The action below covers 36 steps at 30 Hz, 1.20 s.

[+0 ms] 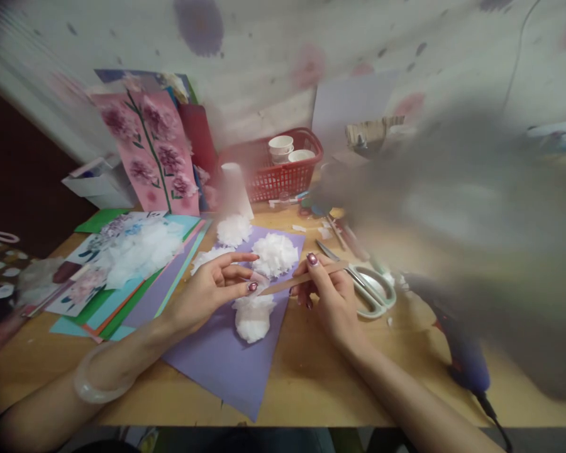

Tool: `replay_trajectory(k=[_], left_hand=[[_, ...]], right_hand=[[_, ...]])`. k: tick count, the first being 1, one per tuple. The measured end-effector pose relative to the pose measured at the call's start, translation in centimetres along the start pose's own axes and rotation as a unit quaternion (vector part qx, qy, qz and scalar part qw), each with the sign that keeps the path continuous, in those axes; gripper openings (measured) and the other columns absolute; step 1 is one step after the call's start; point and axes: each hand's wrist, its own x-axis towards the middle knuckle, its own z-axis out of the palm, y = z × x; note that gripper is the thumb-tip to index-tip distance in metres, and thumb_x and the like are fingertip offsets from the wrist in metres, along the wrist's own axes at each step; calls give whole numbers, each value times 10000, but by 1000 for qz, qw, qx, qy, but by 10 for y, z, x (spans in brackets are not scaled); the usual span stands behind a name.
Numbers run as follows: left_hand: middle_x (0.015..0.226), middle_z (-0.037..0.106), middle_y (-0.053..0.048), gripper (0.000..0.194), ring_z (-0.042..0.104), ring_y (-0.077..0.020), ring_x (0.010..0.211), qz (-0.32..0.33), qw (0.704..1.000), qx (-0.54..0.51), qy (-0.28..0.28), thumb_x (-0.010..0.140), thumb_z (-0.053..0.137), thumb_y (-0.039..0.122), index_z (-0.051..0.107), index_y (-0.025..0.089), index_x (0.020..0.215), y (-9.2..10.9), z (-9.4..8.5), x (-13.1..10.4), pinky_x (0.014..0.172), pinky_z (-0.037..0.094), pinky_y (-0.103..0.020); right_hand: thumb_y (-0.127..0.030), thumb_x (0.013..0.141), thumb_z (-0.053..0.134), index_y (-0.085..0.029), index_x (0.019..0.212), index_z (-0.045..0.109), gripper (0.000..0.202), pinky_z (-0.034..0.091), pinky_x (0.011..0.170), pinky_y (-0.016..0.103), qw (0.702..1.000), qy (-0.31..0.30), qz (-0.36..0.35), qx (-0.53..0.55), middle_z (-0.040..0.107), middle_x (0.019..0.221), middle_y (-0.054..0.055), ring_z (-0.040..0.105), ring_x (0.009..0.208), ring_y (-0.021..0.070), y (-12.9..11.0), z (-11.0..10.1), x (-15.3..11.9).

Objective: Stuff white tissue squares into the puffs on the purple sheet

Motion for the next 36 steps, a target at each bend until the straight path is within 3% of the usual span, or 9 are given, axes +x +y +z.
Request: replay_trajectory(k=[6, 11, 17, 22, 29, 36], left_hand=[[981, 796, -56, 452, 755, -189, 895, 4, 999, 26, -42, 751, 668, 113, 605, 183, 1193, 3, 2, -5, 841, 585, -320], [1028, 782, -70, 430, 758, -200, 925, -7, 997, 25, -71, 835, 640, 180, 567, 176, 1258, 6, 1, -7, 868, 580, -334], [968, 769, -57, 563, 735, -173, 886, -26, 994, 15, -109, 804, 730, 190, 507, 152, 1319, 5, -1, -8, 782, 545, -278], [907, 758, -30, 587, 724, -142, 836, -41, 995, -8, -94, 766, 748, 130, 504, 154, 1299, 3, 0, -7, 769, 537, -257], [884, 716, -9, 566, 727, -145, 825, -19, 995, -3, -95, 749, 731, 88, 512, 150, 1267, 10, -1, -11, 728, 567, -254], [827, 723, 10, 523, 721, -126, 807, -12, 995, 16, -102, 786, 694, 105, 496, 145, 1269, 8, 2, -11, 767, 554, -250]], right_hand=[[-528, 855, 686, -172, 721, 629, 385, 387, 396, 189, 1000, 5, 15, 27, 581, 578, -10, 544, 452, 94, 0, 0, -2], [-507, 878, 669, -174, 721, 633, 370, 397, 394, 194, 1000, 3, 7, 26, 585, 574, -7, 541, 451, 98, 0, 0, -2], [-514, 865, 694, -171, 709, 655, 379, 390, 384, 179, 999, -3, -5, 35, 593, 554, 1, 543, 438, 90, 1, -1, -1], [-504, 851, 705, -171, 711, 664, 363, 404, 367, 181, 999, 4, -8, 39, 599, 554, 4, 547, 430, 95, -2, 0, 1], [-474, 714, 768, -183, 593, 637, 341, 347, 284, 177, 992, 89, -23, 81, 544, 446, -12, 470, 328, 90, -11, 1, 8], [-535, 720, 746, -177, 573, 633, 403, 343, 283, 182, 998, 30, 11, 56, 531, 420, 7, 479, 334, 105, -9, 2, 6]])
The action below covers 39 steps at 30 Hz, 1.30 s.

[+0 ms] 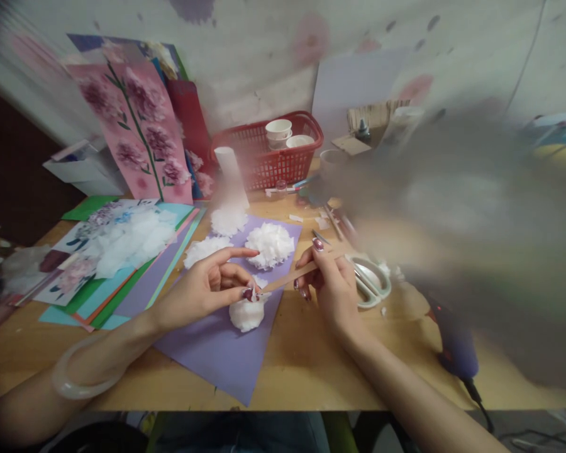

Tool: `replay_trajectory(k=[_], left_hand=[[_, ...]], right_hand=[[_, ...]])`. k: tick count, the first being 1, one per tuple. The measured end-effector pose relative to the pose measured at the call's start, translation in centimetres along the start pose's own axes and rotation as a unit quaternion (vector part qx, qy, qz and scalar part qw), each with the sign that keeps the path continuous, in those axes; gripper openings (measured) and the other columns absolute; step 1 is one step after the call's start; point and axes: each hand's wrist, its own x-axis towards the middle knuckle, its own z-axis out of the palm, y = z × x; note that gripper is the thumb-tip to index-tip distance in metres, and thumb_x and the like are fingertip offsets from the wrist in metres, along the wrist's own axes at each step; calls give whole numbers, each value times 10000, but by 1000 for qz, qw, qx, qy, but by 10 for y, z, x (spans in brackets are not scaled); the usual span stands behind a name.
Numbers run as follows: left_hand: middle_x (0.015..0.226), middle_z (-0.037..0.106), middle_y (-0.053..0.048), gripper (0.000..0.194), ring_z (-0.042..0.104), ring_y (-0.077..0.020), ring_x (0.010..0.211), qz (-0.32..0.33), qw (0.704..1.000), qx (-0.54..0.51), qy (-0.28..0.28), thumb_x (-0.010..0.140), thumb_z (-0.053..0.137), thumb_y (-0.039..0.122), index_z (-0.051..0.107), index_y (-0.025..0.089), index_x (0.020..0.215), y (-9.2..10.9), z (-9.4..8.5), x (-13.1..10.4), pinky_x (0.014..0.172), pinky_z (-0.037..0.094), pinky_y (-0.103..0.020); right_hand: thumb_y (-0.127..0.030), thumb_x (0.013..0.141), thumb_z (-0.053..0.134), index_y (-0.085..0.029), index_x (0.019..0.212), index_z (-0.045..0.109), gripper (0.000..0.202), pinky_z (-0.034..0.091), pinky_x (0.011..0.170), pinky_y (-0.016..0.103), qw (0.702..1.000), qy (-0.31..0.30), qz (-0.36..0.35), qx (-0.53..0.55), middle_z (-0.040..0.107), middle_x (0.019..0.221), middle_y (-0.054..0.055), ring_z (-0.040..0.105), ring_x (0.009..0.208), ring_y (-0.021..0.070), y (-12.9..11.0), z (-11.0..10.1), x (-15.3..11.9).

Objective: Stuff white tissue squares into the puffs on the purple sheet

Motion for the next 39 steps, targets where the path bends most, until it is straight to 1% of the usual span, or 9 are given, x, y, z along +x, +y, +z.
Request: replay_trajectory(k=[5, 9, 14, 19, 22, 24, 29, 34, 39], left_hand=[[869, 752, -14, 510, 736, -146, 846, 0, 999, 32, 5, 819, 669, 126, 494, 149, 1298, 1, 4, -1, 764, 547, -249], [867, 766, -35, 420, 760, -182, 891, 5, 1000, 22, -15, 912, 602, 226, 488, 148, 1309, 2, 4, -3, 802, 564, -281], [961, 774, -62, 535, 755, -192, 917, 8, 1000, 27, -7, 833, 689, 187, 481, 153, 1325, 1, -1, -3, 832, 577, -304], [939, 740, -43, 525, 746, -176, 858, 64, 992, 82, 69, 788, 710, 165, 511, 154, 1274, 5, -10, -6, 813, 589, -307], [911, 685, -11, 509, 737, -156, 800, 100, 979, 129, 123, 778, 713, 165, 529, 158, 1252, 8, -13, -12, 783, 593, -293], [873, 670, -1, 521, 733, -155, 790, 99, 974, 154, 135, 784, 714, 180, 519, 152, 1265, 9, -12, -17, 776, 596, -294], [845, 728, -22, 575, 735, -184, 840, 75, 967, 206, 132, 781, 728, 221, 482, 150, 1296, 6, -3, -24, 833, 600, -345], [856, 763, -20, 584, 750, -191, 858, 60, 965, 233, 104, 784, 738, 199, 476, 171, 1306, 0, 9, -19, 885, 592, -358], [938, 779, -21, 622, 752, -203, 901, 77, 928, 357, 70, 831, 706, 181, 445, 227, 1394, -4, 11, -7, 898, 565, -358]], right_hand=[[-544, 746, 750, -173, 590, 628, 421, 359, 291, 178, 1000, -10, -8, -7, 541, 456, 4, 499, 357, 101, 1, 0, -2], [-557, 780, 723, -175, 611, 623, 430, 360, 299, 189, 1000, -4, -18, -23, 550, 474, 3, 493, 354, 98, 3, -2, -2], [-559, 787, 717, -179, 636, 627, 419, 352, 306, 193, 999, -12, -23, -19, 560, 478, 0, 492, 360, 98, 3, -3, 1], [-572, 788, 704, -188, 633, 606, 425, 339, 305, 193, 999, -4, -35, -9, 536, 462, -21, 483, 352, 94, 5, -5, 5], [-566, 835, 669, -185, 628, 597, 439, 334, 327, 185, 998, -18, -43, -52, 520, 441, -27, 476, 353, 84, 8, -5, 5], [-562, 867, 642, -181, 626, 598, 453, 339, 346, 182, 995, -34, -45, -82, 519, 432, -24, 482, 364, 82, 11, -5, 4], [-557, 933, 575, -178, 653, 603, 472, 348, 374, 186, 989, -62, -72, -112, 541, 449, -25, 484, 377, 74, 19, -5, 5], [-534, 967, 536, -177, 664, 598, 472, 369, 401, 189, 982, -64, -109, -143, 564, 472, -25, 497, 391, 72, 23, -5, 8], [-411, 1006, 507, -180, 654, 590, 429, 372, 405, 201, 981, -57, -102, -152, 564, 463, -30, 506, 383, 84, 24, -5, 10]])
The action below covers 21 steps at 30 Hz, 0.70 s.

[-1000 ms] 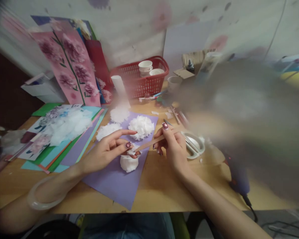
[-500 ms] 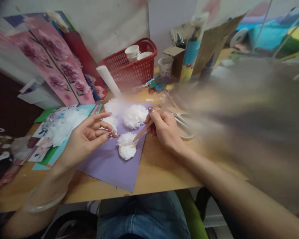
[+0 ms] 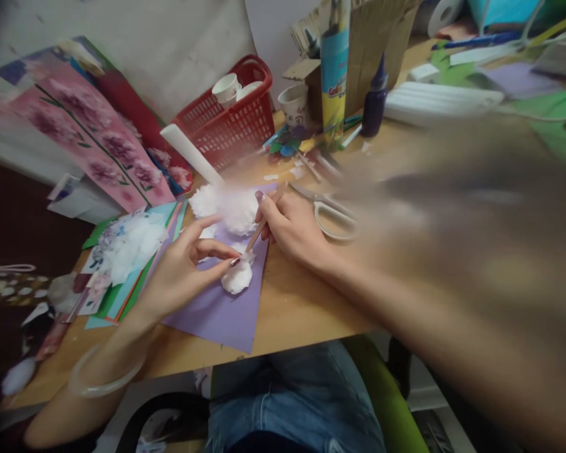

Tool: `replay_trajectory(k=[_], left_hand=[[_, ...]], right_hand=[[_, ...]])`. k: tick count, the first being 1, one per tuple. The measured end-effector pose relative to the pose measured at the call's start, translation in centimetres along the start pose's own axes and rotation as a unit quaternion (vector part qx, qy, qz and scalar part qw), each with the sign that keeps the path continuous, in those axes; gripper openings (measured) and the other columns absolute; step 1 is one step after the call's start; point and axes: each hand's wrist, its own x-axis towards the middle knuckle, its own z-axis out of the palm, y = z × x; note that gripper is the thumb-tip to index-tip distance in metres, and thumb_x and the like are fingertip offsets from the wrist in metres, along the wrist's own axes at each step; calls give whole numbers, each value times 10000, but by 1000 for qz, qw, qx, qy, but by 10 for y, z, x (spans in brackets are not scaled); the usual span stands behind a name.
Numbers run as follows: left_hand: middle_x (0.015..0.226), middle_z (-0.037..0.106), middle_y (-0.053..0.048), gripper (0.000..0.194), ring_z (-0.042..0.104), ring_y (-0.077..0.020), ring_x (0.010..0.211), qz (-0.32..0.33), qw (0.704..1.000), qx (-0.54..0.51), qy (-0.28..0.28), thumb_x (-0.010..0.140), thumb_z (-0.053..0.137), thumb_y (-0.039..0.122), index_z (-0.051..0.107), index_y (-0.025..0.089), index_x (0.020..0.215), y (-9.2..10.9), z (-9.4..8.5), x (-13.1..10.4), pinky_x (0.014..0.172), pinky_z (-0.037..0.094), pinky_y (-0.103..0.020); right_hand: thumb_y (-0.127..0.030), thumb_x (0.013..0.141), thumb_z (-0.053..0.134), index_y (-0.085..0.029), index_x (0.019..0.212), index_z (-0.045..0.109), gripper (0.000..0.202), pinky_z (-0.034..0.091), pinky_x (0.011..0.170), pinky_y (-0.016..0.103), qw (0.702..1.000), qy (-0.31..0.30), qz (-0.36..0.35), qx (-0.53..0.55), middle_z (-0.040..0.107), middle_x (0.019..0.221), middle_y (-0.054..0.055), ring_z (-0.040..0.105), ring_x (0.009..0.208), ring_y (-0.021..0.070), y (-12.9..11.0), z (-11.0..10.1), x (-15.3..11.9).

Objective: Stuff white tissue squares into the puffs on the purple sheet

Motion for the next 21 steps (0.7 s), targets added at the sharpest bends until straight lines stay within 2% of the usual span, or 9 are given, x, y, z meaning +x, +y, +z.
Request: replay_trajectory(k=[4, 8, 10, 15, 21], left_hand=[[931, 781, -11, 631, 756, -210, 906, 35, 995, 87, -24, 852, 685, 182, 421, 221, 1423, 2, -1, 8, 894, 547, -350], [896, 781, 7, 638, 759, -213, 924, 51, 987, 151, -30, 851, 673, 163, 406, 205, 1429, 8, -2, 13, 906, 531, -336], [898, 783, 8, 643, 757, -217, 944, 55, 983, 170, -34, 848, 669, 154, 399, 197, 1430, 10, -3, 14, 920, 522, -337], [894, 780, 8, 627, 759, -232, 940, 67, 978, 190, -49, 851, 646, 164, 401, 202, 1426, 14, -4, 15, 904, 521, -354], [902, 779, -2, 606, 749, -224, 941, 81, 974, 201, -63, 855, 626, 155, 397, 178, 1416, 17, -4, 17, 913, 504, -355]], right_hand=[[-360, 1000, 529, -175, 633, 598, 417, 367, 415, 211, 1000, 19, 13, 1, 564, 454, -27, 508, 382, 87, 1, 0, 2], [-437, 990, 528, -191, 560, 572, 498, 321, 416, 222, 994, 111, -19, 4, 501, 399, -32, 468, 367, 90, -2, -4, 2], [-493, 991, 500, -203, 544, 544, 535, 310, 428, 227, 990, 134, -45, 9, 455, 382, -39, 452, 373, 93, -4, -5, -1], [-574, 995, 424, -208, 625, 561, 538, 356, 494, 230, 993, 34, -108, -42, 521, 490, -15, 544, 516, 117, -8, -5, -11], [-536, 1015, 383, -202, 667, 550, 511, 351, 519, 234, 987, 9, -126, -98, 550, 578, 5, 549, 585, 124, -6, -4, -12]])
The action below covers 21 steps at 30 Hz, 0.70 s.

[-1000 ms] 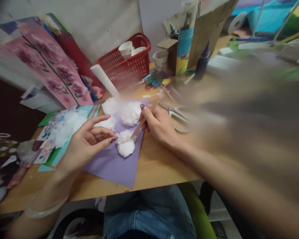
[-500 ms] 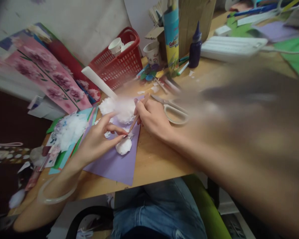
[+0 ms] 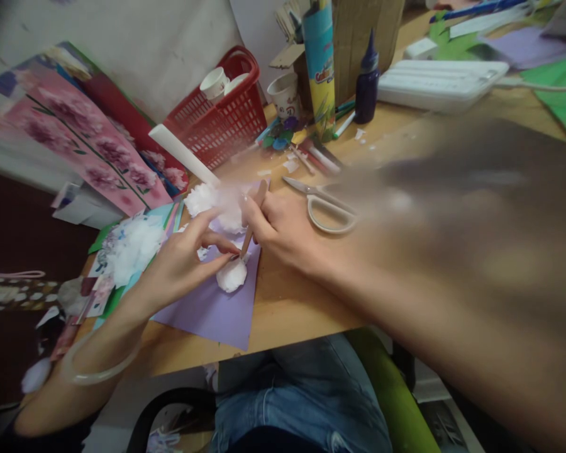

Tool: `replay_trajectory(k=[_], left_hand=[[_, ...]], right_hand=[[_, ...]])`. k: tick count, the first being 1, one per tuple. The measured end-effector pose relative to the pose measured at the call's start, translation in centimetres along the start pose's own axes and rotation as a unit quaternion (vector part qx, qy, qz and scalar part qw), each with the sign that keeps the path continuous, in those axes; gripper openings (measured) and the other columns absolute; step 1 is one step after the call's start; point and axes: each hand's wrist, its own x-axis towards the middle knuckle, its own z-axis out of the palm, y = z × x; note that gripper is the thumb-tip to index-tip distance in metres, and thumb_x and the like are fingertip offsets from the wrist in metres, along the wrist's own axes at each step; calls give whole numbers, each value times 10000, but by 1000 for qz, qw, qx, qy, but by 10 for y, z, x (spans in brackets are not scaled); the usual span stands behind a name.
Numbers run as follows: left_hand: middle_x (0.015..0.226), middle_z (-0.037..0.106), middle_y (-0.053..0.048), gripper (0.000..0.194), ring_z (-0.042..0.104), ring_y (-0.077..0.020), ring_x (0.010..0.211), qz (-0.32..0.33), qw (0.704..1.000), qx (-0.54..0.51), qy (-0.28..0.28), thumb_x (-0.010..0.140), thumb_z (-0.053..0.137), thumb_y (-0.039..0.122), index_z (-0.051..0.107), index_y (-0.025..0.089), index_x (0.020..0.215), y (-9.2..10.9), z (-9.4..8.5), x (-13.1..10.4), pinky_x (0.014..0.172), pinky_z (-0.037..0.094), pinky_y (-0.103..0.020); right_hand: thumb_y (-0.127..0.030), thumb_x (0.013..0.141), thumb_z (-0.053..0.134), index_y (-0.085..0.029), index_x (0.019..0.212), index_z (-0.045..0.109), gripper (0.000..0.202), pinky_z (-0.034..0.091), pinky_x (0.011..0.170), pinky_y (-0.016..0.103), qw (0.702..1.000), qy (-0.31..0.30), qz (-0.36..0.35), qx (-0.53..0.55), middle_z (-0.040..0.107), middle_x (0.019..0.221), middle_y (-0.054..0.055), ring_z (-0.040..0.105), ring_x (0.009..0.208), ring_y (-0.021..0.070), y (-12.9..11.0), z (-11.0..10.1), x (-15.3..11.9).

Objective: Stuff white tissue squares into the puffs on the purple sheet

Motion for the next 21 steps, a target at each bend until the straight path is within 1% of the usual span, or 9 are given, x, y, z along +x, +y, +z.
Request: replay_trajectory(k=[5, 9, 11, 13, 15, 17, 19, 21], left_hand=[[900, 775, -2, 631, 744, -215, 936, 8, 1000, 0, -9, 855, 614, 132, 376, 166, 1439, -1, 0, 1, 912, 496, -345], [910, 775, -2, 615, 745, -221, 925, 9, 1000, -4, -16, 857, 609, 141, 398, 189, 1433, 2, -1, 1, 882, 511, -346], [930, 778, -11, 570, 741, -217, 914, 12, 1000, 0, -6, 863, 608, 154, 433, 191, 1404, 3, -4, 0, 877, 520, -349], [970, 778, -25, 513, 732, -209, 933, 8, 1000, 7, 20, 879, 601, 168, 466, 195, 1373, 1, -9, -6, 901, 528, -356], [1034, 770, -47, 475, 721, -210, 981, -15, 998, 8, 52, 893, 598, 187, 488, 203, 1355, -4, -12, -18, 930, 538, -366], [1130, 745, -78, 469, 708, -224, 1052, -54, 996, -8, 75, 902, 602, 220, 493, 205, 1358, -13, -13, -36, 961, 549, -390], [1247, 702, -113, 483, 686, -245, 1137, -97, 992, -30, 71, 914, 601, 269, 477, 203, 1376, -24, -8, -57, 1017, 541, -436], [1382, 629, -138, 508, 626, -274, 1255, -133, 990, -30, 47, 926, 602, 326, 460, 217, 1401, -32, 0, -77, 1091, 491, -491]], right_hand=[[-442, 1030, 376, -203, 671, 530, 458, 334, 544, 249, 999, -18, -20, -27, 529, 569, -9, 505, 557, 115, 1, -1, 0], [-419, 1037, 371, -201, 669, 523, 454, 329, 562, 253, 998, -34, -28, -37, 516, 564, -22, 484, 547, 102, 3, 0, 1], [-412, 1036, 378, -200, 673, 523, 444, 324, 564, 258, 998, -39, -29, -36, 511, 563, -25, 478, 543, 101, 4, 0, 1], [-401, 1036, 386, -202, 676, 527, 434, 318, 565, 264, 998, -44, -28, -40, 510, 560, -26, 472, 539, 105, 5, 0, 1], [-392, 1035, 392, -207, 673, 528, 428, 308, 560, 272, 997, -47, -26, -49, 508, 552, -26, 457, 526, 109, 6, 0, 1], [-385, 1032, 396, -214, 660, 510, 426, 301, 553, 277, 997, -52, -30, -56, 510, 548, -23, 447, 518, 112, 6, -1, 1], [-377, 1029, 393, -219, 648, 488, 424, 303, 552, 279, 996, -57, -36, -64, 517, 552, -19, 450, 520, 114, 6, -2, 0], [-370, 1029, 385, -220, 650, 489, 420, 312, 557, 280, 995, -57, -38, -73, 522, 557, -17, 460, 529, 117, 5, -2, 0]])
